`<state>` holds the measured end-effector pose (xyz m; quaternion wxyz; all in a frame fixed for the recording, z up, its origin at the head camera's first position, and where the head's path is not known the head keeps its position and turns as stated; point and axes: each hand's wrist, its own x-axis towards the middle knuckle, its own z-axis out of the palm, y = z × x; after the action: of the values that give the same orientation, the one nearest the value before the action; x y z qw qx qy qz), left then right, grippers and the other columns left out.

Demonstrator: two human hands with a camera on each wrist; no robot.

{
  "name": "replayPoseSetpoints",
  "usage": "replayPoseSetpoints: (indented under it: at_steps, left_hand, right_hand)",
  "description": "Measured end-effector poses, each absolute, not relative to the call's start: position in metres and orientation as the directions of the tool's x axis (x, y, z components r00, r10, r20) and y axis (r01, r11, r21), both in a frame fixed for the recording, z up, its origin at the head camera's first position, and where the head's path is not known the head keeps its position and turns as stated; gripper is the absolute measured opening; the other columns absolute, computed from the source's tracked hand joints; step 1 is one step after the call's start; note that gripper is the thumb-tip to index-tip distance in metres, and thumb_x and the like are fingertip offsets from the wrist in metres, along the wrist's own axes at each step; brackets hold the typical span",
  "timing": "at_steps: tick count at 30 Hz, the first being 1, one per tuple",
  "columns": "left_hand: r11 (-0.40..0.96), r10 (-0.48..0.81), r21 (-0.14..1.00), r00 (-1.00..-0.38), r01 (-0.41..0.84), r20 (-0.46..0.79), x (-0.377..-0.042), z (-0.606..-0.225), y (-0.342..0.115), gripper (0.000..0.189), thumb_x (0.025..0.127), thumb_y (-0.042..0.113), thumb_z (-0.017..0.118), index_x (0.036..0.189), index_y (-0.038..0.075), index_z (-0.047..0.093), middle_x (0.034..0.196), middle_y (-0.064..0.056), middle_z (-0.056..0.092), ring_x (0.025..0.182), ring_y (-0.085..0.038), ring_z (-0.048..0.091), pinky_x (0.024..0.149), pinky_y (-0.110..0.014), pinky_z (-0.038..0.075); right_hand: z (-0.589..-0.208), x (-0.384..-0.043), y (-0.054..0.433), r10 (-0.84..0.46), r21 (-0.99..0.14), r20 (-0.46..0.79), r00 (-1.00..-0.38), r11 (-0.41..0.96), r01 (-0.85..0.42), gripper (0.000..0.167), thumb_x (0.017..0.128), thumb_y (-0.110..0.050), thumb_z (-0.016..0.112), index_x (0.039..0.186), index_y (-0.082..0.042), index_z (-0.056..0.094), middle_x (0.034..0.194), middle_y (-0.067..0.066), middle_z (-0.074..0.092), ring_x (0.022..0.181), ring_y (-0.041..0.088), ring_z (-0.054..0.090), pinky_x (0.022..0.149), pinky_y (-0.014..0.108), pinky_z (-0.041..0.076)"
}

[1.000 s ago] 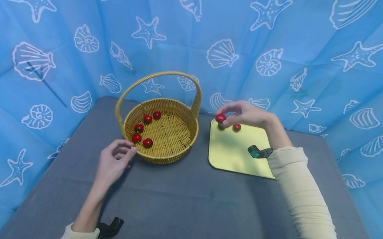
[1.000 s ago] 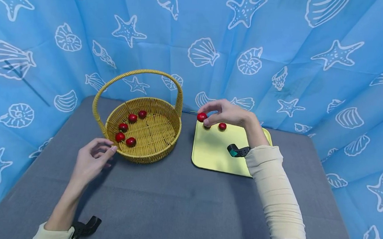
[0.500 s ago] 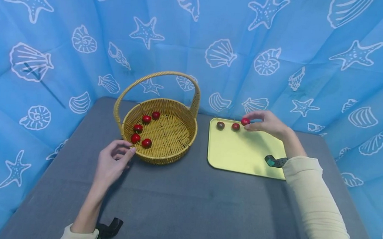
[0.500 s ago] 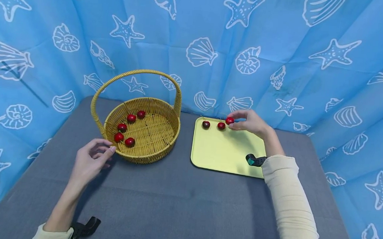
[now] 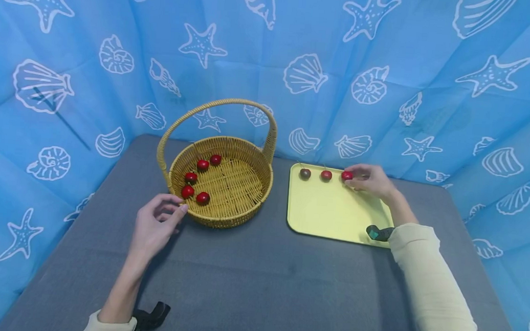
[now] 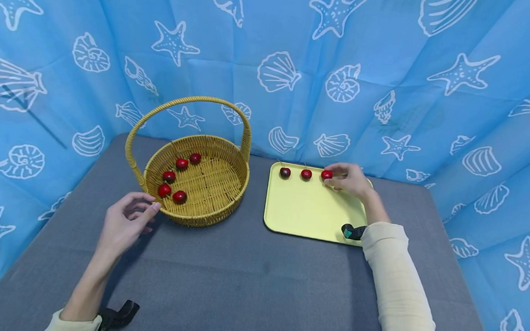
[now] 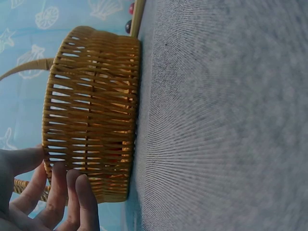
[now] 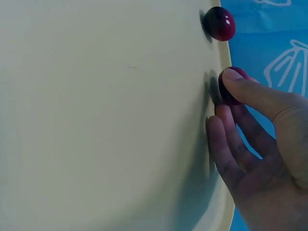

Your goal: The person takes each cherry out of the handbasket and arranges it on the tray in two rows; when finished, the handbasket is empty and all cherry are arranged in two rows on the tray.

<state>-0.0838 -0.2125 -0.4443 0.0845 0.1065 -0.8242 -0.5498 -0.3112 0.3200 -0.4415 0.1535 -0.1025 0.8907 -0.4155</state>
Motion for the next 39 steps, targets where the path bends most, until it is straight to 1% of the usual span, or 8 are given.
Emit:
replayPoseSetpoints:
  at_steps: [6,11,19,22,26,29,35,39]
  left_hand:
    - [0.376,-0.267,0.923,-0.963,-0.084,0.021,-0.084,-0.444,-0.213,0.033,0.105,0.033,0.075,0.126,0.009,0.068,0.110,-0.020,0.075,0.082,-0.022,0.076,0.068,-0.033,0.068]
    - [0.387,-0.273,0.918,-0.962,-0.090,0.020,-0.084,-0.444,-0.212,0.032,0.105,0.033,0.075,0.126,0.010,0.068,0.111,-0.020,0.075,0.083,-0.023,0.076,0.068,-0.033,0.068]
    - [0.383,-0.277,0.918,-0.961,-0.100,0.011,-0.085,-0.445,-0.212,0.033,0.105,0.034,0.075,0.126,0.010,0.068,0.111,-0.020,0.076,0.082,-0.022,0.076,0.067,-0.033,0.068]
    - [0.382,-0.277,0.918,-0.961,-0.104,0.006,-0.085,-0.444,-0.213,0.034,0.105,0.036,0.075,0.126,0.010,0.067,0.111,-0.020,0.076,0.082,-0.022,0.076,0.067,-0.032,0.068]
    - [0.381,-0.274,0.919,-0.962,-0.097,0.013,-0.085,-0.444,-0.213,0.034,0.105,0.035,0.074,0.126,0.010,0.067,0.111,-0.020,0.075,0.082,-0.022,0.076,0.067,-0.032,0.067]
    - [0.382,-0.272,0.920,-0.962,-0.089,0.020,-0.085,-0.445,-0.213,0.034,0.105,0.034,0.074,0.126,0.009,0.067,0.110,-0.020,0.075,0.081,-0.022,0.076,0.066,-0.032,0.068]
    - [0.384,-0.277,0.919,-0.961,-0.092,0.019,-0.085,-0.445,-0.212,0.033,0.105,0.034,0.075,0.126,0.009,0.067,0.109,-0.020,0.075,0.081,-0.022,0.076,0.066,-0.031,0.068]
    - [0.384,-0.276,0.918,-0.961,-0.099,0.011,-0.085,-0.444,-0.212,0.033,0.105,0.034,0.074,0.126,0.010,0.067,0.110,-0.020,0.075,0.082,-0.023,0.076,0.067,-0.031,0.067]
  right_hand:
    - [-0.445,-0.310,0.318,-0.318,-0.733,-0.186,-0.930,0.675,-0.084,0.049,0.104,-0.014,0.074,0.147,0.004,0.059,0.144,0.032,0.065,0.104,0.006,0.072,0.085,0.021,0.064]
    - [-0.443,-0.311,0.318,-0.325,-0.716,-0.193,-0.926,0.692,-0.093,0.051,0.104,-0.015,0.074,0.148,0.004,0.058,0.146,0.032,0.063,0.106,0.007,0.071,0.084,0.022,0.064]
    - [-0.433,-0.308,0.325,-0.334,-0.752,-0.198,-0.922,0.655,-0.076,0.052,0.105,-0.015,0.073,0.150,0.004,0.057,0.149,0.033,0.061,0.108,0.007,0.075,0.089,0.034,0.069]
    - [-0.426,-0.307,0.327,-0.326,-0.758,-0.194,-0.925,0.649,-0.070,0.053,0.106,-0.020,0.073,0.151,0.003,0.056,0.152,0.031,0.059,0.106,0.003,0.074,0.090,0.035,0.069]
    - [-0.417,-0.306,0.326,-0.336,-0.762,-0.155,-0.929,0.639,-0.103,0.054,0.107,-0.022,0.072,0.152,0.002,0.055,0.154,0.029,0.058,0.104,-0.007,0.069,0.093,0.033,0.068]
    - [-0.411,-0.306,0.321,-0.344,-0.762,-0.126,-0.930,0.634,-0.132,0.054,0.106,-0.022,0.072,0.152,0.002,0.056,0.154,0.030,0.058,0.103,-0.010,0.067,0.094,0.032,0.067]
    - [-0.395,-0.301,0.299,-0.365,-0.754,-0.108,-0.925,0.636,-0.163,0.054,0.105,-0.025,0.075,0.150,0.000,0.059,0.151,0.026,0.063,0.103,-0.011,0.068,0.096,0.030,0.065]
    - [-0.388,-0.299,0.283,-0.375,-0.756,-0.092,-0.923,0.629,-0.180,0.051,0.103,-0.026,0.077,0.147,-0.003,0.063,0.149,0.023,0.066,0.106,-0.005,0.070,0.094,0.025,0.062]
